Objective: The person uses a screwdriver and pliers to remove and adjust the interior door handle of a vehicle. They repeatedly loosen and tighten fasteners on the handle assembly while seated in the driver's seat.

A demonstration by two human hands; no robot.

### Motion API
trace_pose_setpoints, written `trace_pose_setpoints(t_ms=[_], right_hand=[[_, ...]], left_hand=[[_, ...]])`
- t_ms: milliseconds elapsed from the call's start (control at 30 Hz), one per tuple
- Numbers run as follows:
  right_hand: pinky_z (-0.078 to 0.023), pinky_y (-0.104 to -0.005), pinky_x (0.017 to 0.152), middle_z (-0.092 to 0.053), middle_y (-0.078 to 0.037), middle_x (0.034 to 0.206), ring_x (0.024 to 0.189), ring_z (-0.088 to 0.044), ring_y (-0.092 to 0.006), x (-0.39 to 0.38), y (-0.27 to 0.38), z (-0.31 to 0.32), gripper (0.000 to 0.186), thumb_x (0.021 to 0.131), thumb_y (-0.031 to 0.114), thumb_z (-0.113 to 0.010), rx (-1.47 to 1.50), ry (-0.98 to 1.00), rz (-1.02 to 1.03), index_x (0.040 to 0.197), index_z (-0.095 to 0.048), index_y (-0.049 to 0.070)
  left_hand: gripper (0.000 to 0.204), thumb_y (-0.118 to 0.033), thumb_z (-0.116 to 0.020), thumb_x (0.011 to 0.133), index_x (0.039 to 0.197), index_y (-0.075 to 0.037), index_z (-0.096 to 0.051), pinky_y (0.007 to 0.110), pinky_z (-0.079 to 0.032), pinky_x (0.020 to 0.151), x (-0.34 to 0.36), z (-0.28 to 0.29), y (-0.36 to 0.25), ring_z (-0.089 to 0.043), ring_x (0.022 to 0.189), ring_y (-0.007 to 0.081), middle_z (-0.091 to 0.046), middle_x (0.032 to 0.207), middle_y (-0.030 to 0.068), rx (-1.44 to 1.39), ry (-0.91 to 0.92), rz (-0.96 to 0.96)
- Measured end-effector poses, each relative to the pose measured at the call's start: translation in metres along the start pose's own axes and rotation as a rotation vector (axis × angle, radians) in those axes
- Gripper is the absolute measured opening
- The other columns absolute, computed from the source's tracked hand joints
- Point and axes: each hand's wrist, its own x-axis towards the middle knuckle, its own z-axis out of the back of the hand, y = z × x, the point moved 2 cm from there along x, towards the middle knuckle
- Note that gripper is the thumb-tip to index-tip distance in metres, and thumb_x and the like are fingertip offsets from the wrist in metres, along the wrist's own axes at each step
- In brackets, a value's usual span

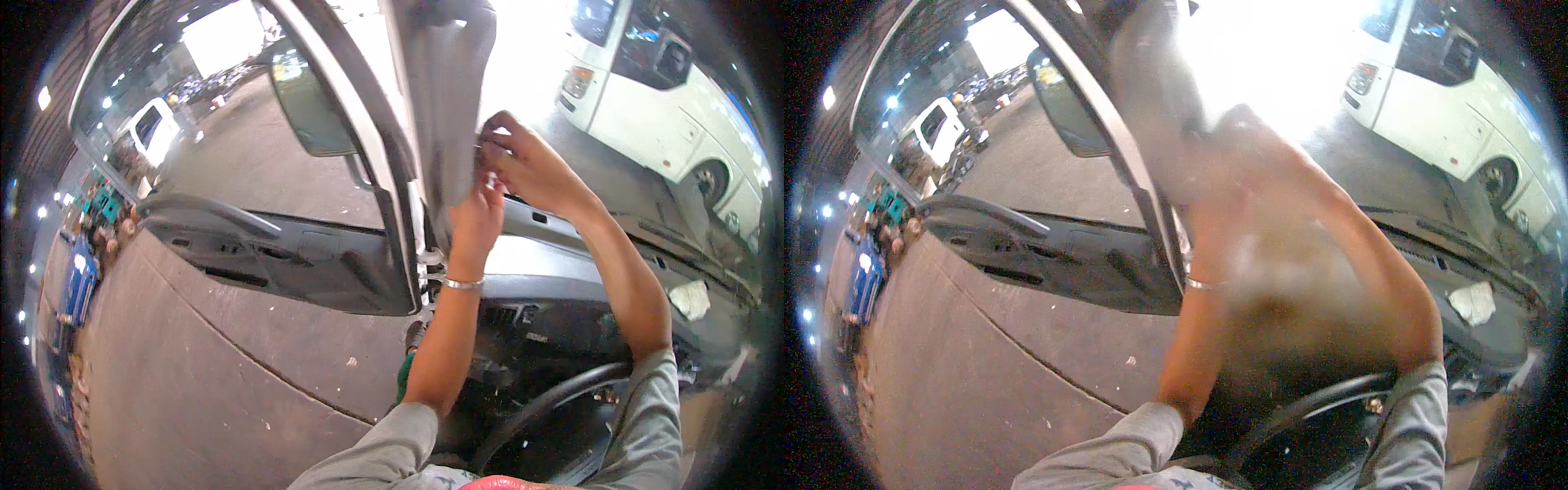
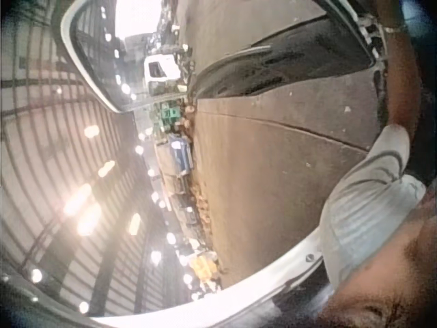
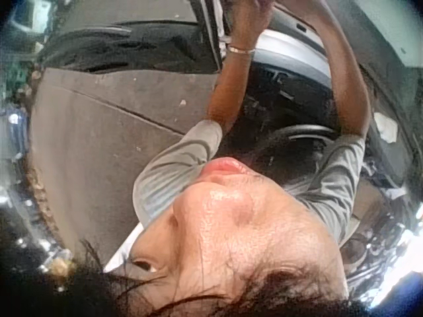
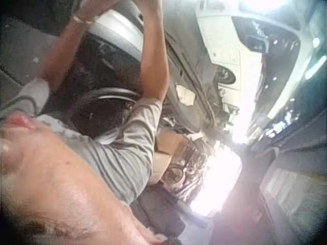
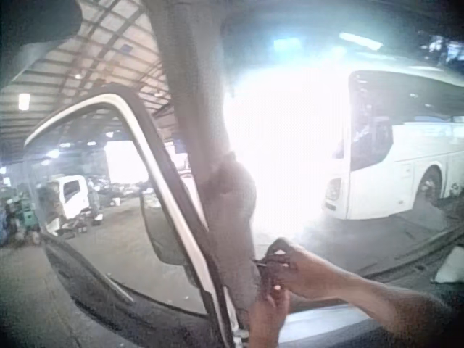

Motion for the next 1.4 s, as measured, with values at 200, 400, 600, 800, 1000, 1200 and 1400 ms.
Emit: trace_pose_setpoints(t_ms=[200,400,600,800,1000,1200,1400], right_hand=[[-0.054,-0.0344,0.080,-0.072,-0.018,0.094,0.088,-0.068,-0.0200,-0.007,0.014,0.006,0.015,0.100,0.009,-0.057,-0.232,-0.028,0.090,0.106,-0.058,-0.004],[-0.053,-0.0436,0.076,-0.069,-0.023,0.091,0.085,-0.070,-0.0331,-0.011,-0.031,0.015,0.023,0.100,0.016,-0.056,-0.360,-0.196,0.295,0.109,-0.059,-0.005],[-0.052,-0.0488,0.071,-0.067,-0.030,0.083,0.084,-0.068,-0.0460,-0.013,-0.024,-0.008,0.024,0.093,0.011,-0.061,-0.247,-0.220,0.189,0.103,-0.053,-0.009],[-0.054,-0.0521,0.070,-0.066,-0.034,0.083,0.083,-0.069,-0.0488,-0.010,-0.036,-0.017,0.024,0.088,0.007,-0.063,-0.194,-0.337,0.339,0.100,-0.052,-0.011],[-0.054,-0.0523,0.072,-0.066,-0.035,0.084,0.084,-0.069,-0.0495,-0.005,-0.037,-0.017,0.024,0.087,0.005,-0.062,-0.204,-0.335,0.346,0.101,-0.053,-0.012],[-0.054,-0.0521,0.073,-0.066,-0.034,0.084,0.085,-0.069,-0.0494,-0.005,-0.036,-0.019,0.022,0.086,0.003,-0.062,-0.203,-0.337,0.337,0.100,-0.054,-0.012],[-0.055,-0.0505,0.074,-0.067,-0.033,0.088,0.087,-0.070,-0.0468,-0.007,-0.028,-0.017,0.022,0.086,0.004,-0.063,-0.277,-0.314,0.324,0.100,-0.055,-0.010]], left_hand=[[0.031,-0.019,-0.057,0.106,0.135,-0.010,-0.053,0.027,-0.043,0.084,-0.002,-0.018,-0.022,-0.056,0.101,0.0076,-0.059,0.120,-0.0003,0.206,0.061,-0.086],[0.022,-0.021,-0.065,0.100,0.121,-0.015,-0.060,0.026,-0.045,0.093,-0.004,-0.032,-0.015,-0.055,0.099,0.0076,-0.059,0.103,-0.0069,0.333,0.152,-0.211],[0.047,-0.021,-0.056,0.105,0.148,-0.011,-0.040,0.038,-0.043,0.111,-0.017,-0.026,-0.024,-0.048,0.132,0.0166,-0.050,0.142,0.0033,0.655,0.180,-0.259],[0.057,-0.025,-0.050,0.106,0.155,-0.007,-0.029,0.038,-0.041,0.115,-0.024,-0.011,-0.029,-0.045,0.138,0.0185,-0.041,0.154,0.0091,0.937,0.212,-0.266],[0.051,-0.023,-0.043,0.108,0.155,-0.009,-0.030,0.039,-0.043,0.114,-0.022,-0.012,-0.027,-0.047,0.136,0.0194,-0.042,0.154,0.0078,1.064,0.210,-0.326],[0.048,-0.029,-0.036,0.110,0.155,-0.012,-0.031,0.040,-0.042,0.113,-0.018,-0.015,-0.028,-0.047,0.136,0.0209,-0.043,0.152,0.0069,0.602,0.237,-0.072],[0.047,-0.031,-0.038,0.110,0.153,-0.012,-0.036,0.040,-0.042,0.113,-0.030,-0.037,-0.018,-0.047,0.137,0.0203,-0.044,0.152,0.0059,0.755,0.138,-0.168]])
